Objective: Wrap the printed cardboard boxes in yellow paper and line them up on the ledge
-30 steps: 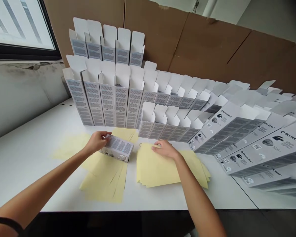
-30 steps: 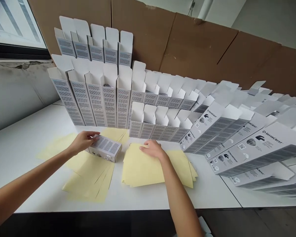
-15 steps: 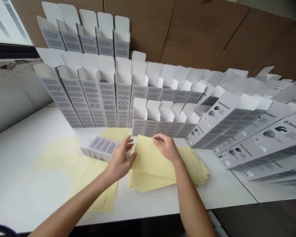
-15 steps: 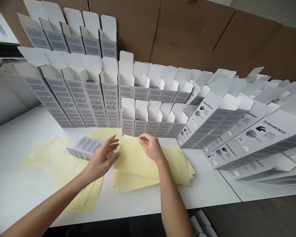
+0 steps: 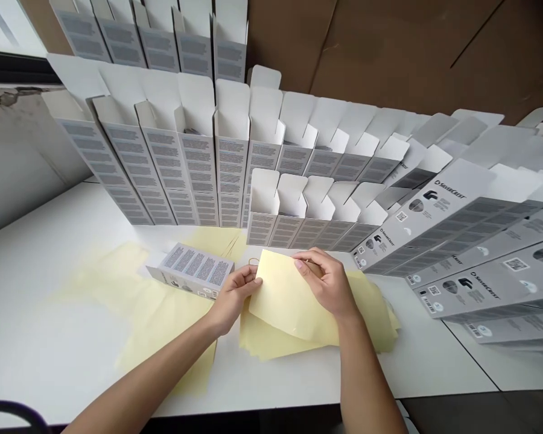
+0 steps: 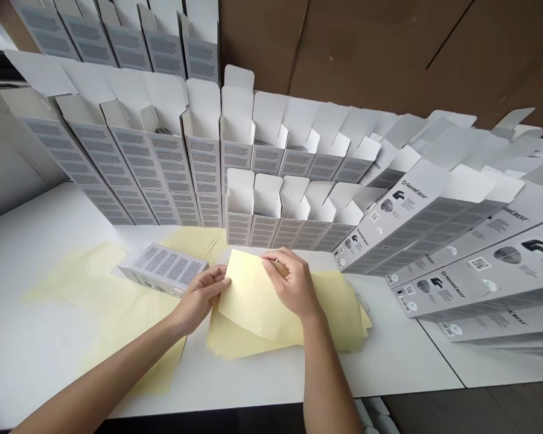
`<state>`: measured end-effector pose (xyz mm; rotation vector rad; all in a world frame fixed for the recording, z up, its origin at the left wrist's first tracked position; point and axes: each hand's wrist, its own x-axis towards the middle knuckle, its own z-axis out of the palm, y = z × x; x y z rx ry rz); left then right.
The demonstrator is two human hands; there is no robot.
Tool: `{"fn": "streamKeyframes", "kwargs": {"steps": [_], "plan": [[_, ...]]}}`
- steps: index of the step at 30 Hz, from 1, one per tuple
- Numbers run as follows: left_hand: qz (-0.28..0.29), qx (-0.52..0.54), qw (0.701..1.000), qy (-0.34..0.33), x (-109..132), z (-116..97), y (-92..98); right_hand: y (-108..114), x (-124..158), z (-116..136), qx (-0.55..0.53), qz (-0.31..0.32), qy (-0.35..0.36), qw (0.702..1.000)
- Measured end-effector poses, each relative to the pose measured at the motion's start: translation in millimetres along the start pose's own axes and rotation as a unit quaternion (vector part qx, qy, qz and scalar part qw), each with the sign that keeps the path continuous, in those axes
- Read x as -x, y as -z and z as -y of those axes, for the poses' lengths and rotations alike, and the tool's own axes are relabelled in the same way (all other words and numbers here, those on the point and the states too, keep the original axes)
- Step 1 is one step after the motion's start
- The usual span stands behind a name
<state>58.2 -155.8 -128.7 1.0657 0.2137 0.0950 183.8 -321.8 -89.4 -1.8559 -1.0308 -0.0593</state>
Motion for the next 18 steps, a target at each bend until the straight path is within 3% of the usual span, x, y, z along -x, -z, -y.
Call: {"fn": "streamKeyframes", "kwargs": {"steps": [4, 9, 12, 18], "plan": [[-0.021, 0.019, 1.000, -0.002, 1.9, 5.9, 3.7, -4.9, 1.3, 1.1, 0.053, 0.023, 0.016, 0.998], [-0.034, -0.001, 0.999, -0.017, 5.0, 10.7, 1.6, -20.4, 8.8, 18.0, 0.223, -0.057, 0.137, 0.963], [-0.026, -0.027, 0.998, -0.044, 6.8, 10.0, -2.2, -33.9, 12.5, 26.3, 0.226, -0.023, 0.177, 0.958], [-0.003, -0.096, 0.986, -0.134, 9.9, 8.9, -3.0, -46.3, 11.7, 24.6, 0.181, -0.018, 0.191, 0.965]]}}
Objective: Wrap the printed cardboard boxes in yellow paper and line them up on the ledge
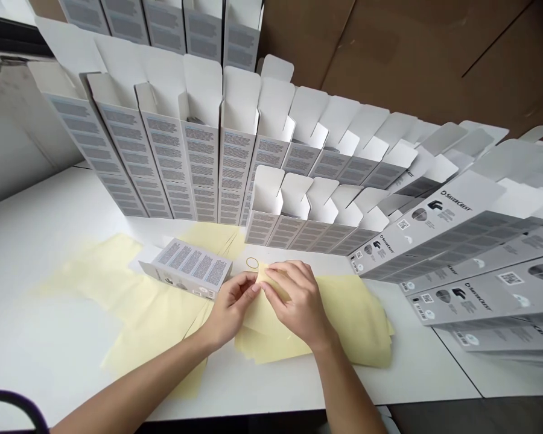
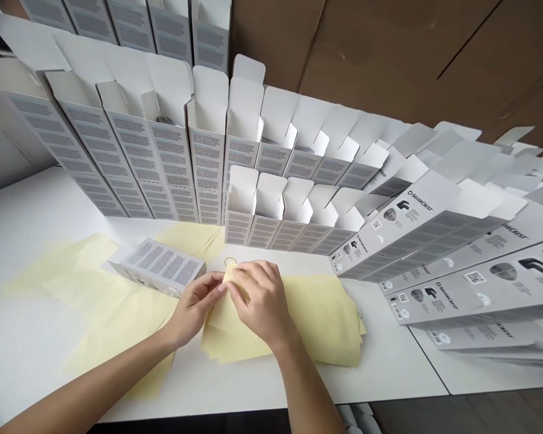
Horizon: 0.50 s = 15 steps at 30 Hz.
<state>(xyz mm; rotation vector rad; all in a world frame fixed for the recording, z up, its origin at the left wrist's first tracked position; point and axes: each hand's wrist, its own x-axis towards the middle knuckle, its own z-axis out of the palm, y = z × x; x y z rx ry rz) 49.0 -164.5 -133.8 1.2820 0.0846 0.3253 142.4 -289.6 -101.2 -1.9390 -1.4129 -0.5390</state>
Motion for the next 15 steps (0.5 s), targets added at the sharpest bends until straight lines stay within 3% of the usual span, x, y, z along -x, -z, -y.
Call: {"fn": "streamKeyframes", "kwargs": {"steps": [7, 15], "plan": [[-0.001, -0.088, 0.994, -0.059, 6.2, 3.3, 3.1, 3.8, -2.1, 1.4, -0.065, 0.000, 0.018, 0.998], [-0.004, -0.212, 0.968, -0.137, 10.1, 4.5, 2.3, 9.8, -2.3, 5.4, -0.076, 0.017, 0.026, 0.997]]}}
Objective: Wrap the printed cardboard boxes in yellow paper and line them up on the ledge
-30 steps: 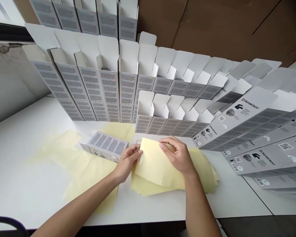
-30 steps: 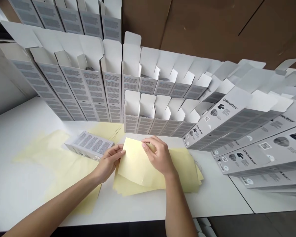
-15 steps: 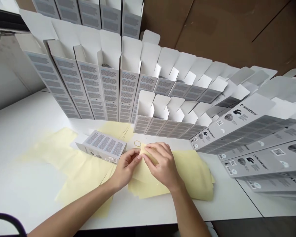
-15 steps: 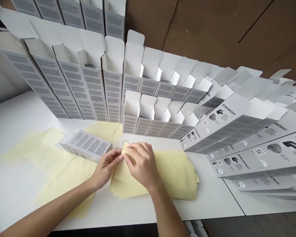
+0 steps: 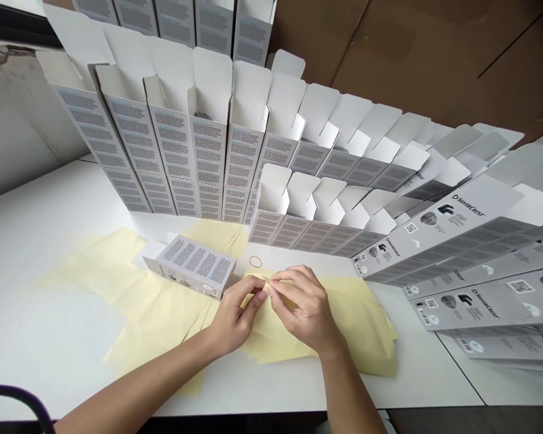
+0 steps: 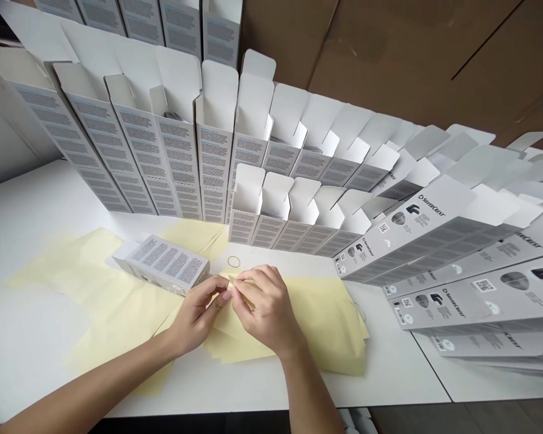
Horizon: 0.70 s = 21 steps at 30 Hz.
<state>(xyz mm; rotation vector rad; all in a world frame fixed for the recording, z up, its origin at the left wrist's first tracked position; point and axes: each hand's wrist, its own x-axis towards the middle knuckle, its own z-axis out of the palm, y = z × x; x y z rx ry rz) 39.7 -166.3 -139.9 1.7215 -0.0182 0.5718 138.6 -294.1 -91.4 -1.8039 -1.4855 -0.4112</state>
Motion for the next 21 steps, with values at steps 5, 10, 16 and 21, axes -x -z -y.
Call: {"fn": "streamKeyframes", "kwargs": {"steps": [5, 10, 16, 21], "plan": [[0.004, -0.005, 1.000, -0.004, 1.7, 0.2, -2.2, 0.2, 0.3, 3.0, -0.027, -0.018, -0.025, 0.999], [0.006, -0.010, 1.000, 0.003, 1.4, -0.7, -2.3, -1.0, 0.7, 4.4, -0.053, -0.035, -0.059, 0.996], [0.004, -0.015, 1.000, 0.009, 0.9, -2.2, -2.3, -2.6, 2.2, 3.7, -0.045, -0.048, -0.066, 0.996], [-0.001, -0.006, 0.999, 0.035, 1.4, -3.0, -3.3, -4.4, 2.1, 2.4, -0.014, -0.046, -0.057, 0.997]]}}
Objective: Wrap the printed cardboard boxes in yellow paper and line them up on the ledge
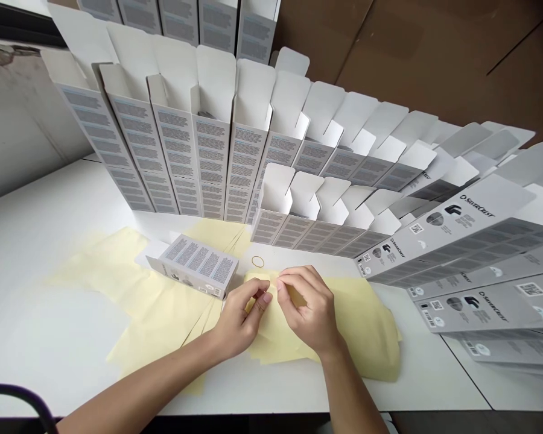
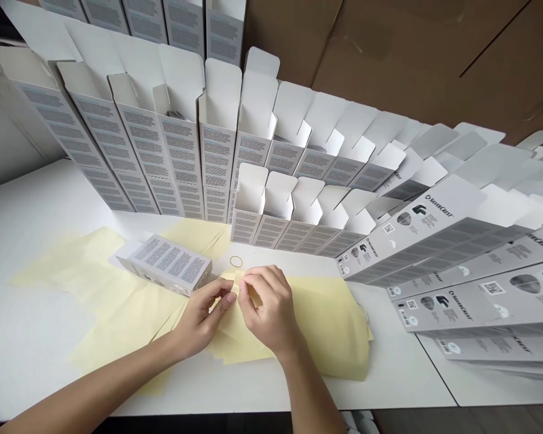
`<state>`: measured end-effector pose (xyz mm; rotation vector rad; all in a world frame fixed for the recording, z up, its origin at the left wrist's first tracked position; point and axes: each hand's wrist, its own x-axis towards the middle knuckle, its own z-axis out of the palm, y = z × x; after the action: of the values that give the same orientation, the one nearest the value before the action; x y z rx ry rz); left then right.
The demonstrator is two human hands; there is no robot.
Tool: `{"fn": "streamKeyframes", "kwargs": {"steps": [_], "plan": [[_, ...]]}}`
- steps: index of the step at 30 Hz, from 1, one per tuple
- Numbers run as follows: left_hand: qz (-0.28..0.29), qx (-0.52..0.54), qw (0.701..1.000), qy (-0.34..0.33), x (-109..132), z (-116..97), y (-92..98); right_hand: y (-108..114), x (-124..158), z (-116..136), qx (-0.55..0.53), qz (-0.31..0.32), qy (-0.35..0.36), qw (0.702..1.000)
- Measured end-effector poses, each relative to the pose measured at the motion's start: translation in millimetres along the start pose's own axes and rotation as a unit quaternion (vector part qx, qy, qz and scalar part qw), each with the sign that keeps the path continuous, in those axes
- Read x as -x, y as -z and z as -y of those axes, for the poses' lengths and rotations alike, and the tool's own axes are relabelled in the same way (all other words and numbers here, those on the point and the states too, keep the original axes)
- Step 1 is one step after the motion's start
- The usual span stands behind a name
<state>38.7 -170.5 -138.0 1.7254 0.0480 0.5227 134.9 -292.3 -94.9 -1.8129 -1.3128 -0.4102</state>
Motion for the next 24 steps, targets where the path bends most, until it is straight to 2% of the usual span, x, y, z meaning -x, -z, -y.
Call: {"fn": "streamKeyframes", "kwargs": {"steps": [8, 13, 17, 21, 23, 24], "plan": [[-0.022, 0.047, 0.993, 0.107, -1.4, -1.0, -0.3, -5.4, -1.8, -5.7, 0.010, -0.006, -0.017, 1.000], [-0.026, 0.095, 0.981, 0.168, -3.2, -0.5, -1.1, -4.6, -2.5, -12.5, 0.012, -0.072, -0.040, 0.997], [-0.039, 0.119, 0.971, 0.201, -4.0, 2.3, -3.5, -1.5, -3.0, -16.8, 0.030, -0.133, -0.031, 0.990], [-0.053, 0.083, 0.975, 0.199, -0.6, 9.4, -8.2, -1.4, -3.5, -19.7, 0.036, -0.152, -0.033, 0.987], [-0.087, 0.025, 0.983, 0.162, 2.9, 12.6, -9.9, -2.3, -3.5, -21.7, 0.035, -0.148, -0.030, 0.988], [-0.100, -0.020, 0.987, 0.123, 4.5, 13.5, -10.0, -2.7, -3.5, -22.8, 0.035, -0.147, -0.027, 0.988]]}}
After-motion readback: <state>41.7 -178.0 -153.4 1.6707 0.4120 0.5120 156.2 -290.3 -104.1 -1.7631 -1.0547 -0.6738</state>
